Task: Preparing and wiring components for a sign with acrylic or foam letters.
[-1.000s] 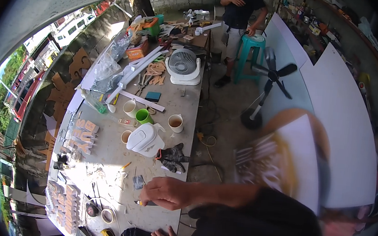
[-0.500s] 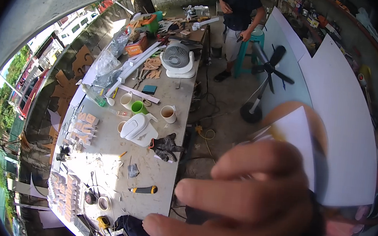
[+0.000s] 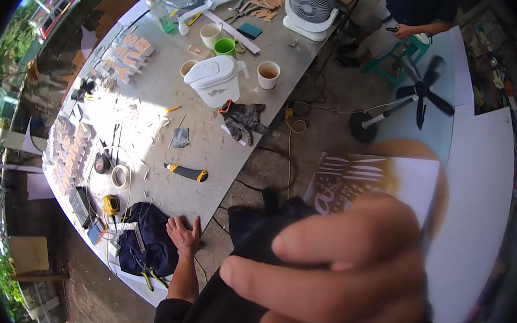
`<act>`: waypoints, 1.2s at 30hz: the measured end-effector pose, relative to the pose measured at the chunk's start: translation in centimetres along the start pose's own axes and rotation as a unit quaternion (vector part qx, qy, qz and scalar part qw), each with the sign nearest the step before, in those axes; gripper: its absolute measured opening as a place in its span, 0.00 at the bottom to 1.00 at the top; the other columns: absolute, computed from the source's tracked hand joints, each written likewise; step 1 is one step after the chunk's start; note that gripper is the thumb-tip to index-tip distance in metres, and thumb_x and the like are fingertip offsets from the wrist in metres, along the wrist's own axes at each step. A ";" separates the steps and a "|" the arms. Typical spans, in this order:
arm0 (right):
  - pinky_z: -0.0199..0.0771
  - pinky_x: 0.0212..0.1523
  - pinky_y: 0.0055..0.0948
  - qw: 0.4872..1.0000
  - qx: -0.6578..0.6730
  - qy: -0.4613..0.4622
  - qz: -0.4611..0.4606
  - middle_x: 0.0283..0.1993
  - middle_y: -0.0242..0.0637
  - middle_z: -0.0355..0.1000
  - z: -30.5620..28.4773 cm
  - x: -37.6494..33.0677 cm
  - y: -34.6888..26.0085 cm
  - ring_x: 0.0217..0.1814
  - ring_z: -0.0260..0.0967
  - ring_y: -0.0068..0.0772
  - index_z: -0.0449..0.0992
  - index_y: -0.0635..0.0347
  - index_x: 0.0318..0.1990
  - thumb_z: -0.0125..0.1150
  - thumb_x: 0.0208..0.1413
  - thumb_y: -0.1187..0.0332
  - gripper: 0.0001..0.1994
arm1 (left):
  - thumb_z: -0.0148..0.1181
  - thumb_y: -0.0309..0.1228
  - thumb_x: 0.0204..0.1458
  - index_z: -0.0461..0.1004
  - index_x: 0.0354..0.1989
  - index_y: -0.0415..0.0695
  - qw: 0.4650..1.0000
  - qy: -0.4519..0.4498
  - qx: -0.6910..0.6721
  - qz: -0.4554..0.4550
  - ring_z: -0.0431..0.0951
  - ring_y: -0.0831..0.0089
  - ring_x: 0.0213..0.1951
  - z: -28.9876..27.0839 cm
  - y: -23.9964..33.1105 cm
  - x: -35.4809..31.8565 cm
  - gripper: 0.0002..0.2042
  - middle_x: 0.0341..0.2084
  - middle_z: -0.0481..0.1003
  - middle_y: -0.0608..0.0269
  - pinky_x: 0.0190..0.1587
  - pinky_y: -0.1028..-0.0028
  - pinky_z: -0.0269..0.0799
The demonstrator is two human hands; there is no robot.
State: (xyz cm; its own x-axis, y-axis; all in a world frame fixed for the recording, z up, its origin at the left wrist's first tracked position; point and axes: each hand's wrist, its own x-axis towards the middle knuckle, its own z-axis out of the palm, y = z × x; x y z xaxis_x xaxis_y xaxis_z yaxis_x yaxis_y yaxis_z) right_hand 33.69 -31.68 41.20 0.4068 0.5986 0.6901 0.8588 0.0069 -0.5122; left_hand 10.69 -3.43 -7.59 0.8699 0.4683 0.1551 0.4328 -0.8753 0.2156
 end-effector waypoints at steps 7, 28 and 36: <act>0.69 0.32 0.23 0.960 0.159 0.152 -0.172 0.39 0.25 0.76 11.7 0.5 5.7 0.36 0.65 0.26 0.87 0.35 0.35 0.79 0.40 0.67 0.13 | 0.66 0.56 0.47 0.70 0.31 0.45 0.995 -0.026 0.000 -0.100 0.68 0.54 0.41 -2.8 1.1 1.0 0.25 0.34 0.67 0.55 0.45 0.60 0.63; 0.77 0.45 0.37 0.941 0.144 -0.232 0.197 0.41 0.42 0.80 28.9 -11.8 20.6 0.42 0.79 0.44 0.79 0.62 0.51 0.62 0.56 0.76 0.15 | 0.67 0.58 0.46 0.71 0.33 0.48 0.992 -0.017 -0.068 -0.101 0.69 0.58 0.40 -2.4 0.5 2.4 0.24 0.35 0.68 0.60 0.45 0.61 0.65; 0.74 0.40 0.26 0.908 0.267 -0.121 0.299 0.39 0.37 0.81 27.2 -7.5 20.4 0.34 0.74 0.23 0.49 0.65 0.75 0.65 0.59 0.70 0.40 | 0.68 0.56 0.46 0.70 0.30 0.45 0.995 -0.031 -0.057 -0.075 0.68 0.55 0.41 -2.0 0.9 1.6 0.25 0.35 0.69 0.57 0.47 0.59 0.64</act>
State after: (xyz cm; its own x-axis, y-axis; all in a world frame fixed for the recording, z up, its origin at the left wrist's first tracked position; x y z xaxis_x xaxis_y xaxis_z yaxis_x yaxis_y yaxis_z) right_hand 39.74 -14.27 11.69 0.6143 0.7818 0.1067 0.2064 -0.0286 -0.9781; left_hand 11.97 -3.27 -5.22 0.8121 0.5810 0.0532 0.5324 -0.7752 0.3401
